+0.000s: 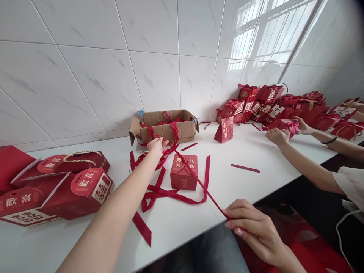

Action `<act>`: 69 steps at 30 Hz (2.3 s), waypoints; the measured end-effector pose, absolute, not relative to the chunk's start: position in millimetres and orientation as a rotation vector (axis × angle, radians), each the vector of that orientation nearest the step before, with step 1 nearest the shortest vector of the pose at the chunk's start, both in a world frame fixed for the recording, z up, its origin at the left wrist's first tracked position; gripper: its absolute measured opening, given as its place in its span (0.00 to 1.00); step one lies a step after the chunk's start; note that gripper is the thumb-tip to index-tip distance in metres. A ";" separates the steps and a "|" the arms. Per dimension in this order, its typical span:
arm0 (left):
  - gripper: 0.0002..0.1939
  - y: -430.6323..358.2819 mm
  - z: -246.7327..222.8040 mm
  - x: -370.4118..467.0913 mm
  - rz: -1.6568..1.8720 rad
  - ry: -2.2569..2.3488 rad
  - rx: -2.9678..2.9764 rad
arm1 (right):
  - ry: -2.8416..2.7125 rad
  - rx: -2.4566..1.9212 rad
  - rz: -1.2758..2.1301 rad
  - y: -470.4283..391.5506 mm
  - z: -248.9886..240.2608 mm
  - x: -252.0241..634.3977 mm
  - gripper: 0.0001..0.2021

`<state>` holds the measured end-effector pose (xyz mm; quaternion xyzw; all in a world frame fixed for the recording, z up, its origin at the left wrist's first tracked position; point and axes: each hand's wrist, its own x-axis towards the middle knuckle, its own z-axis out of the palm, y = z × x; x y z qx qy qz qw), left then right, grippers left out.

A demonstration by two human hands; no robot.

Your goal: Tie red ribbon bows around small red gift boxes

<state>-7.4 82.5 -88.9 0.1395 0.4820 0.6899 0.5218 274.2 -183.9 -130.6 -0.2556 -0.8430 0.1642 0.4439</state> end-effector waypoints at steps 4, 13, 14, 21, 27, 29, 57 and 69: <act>0.06 78.1 -86.2 -12.4 1.647 1.245 0.414 | -2.117 -0.669 0.353 -184.6 -130.4 278.9 0.16; 0.11 51.4 -47.6 -27.9 1.787 1.284 0.657 | -1.289 -0.909 0.805 -148.0 -132.1 296.4 0.10; 0.15 43.7 -42.7 -27.3 1.845 1.304 0.731 | -1.135 -0.907 0.929 -136.3 -129.5 298.1 0.10; 0.13 -13.4 -40.2 -11.6 0.978 1.124 2.173 | -0.885 -0.880 0.977 -63.0 -99.3 290.8 0.24; 0.12 -15.8 -49.7 -6.8 0.633 1.013 2.384 | -1.877 -1.057 0.399 -52.6 -79.3 235.6 0.16; 0.12 -13.4 -50.0 -7.6 0.606 1.042 2.459 | -2.107 -1.044 0.314 -48.6 -73.1 218.9 0.14; 0.23 -26.9 -40.5 -5.2 0.263 1.145 2.385 | -2.046 -0.994 1.567 -36.9 -60.9 229.7 0.15; 0.21 -23.0 -41.4 -10.3 0.365 1.382 2.316 | -1.721 -0.564 1.523 17.8 -84.7 196.9 0.13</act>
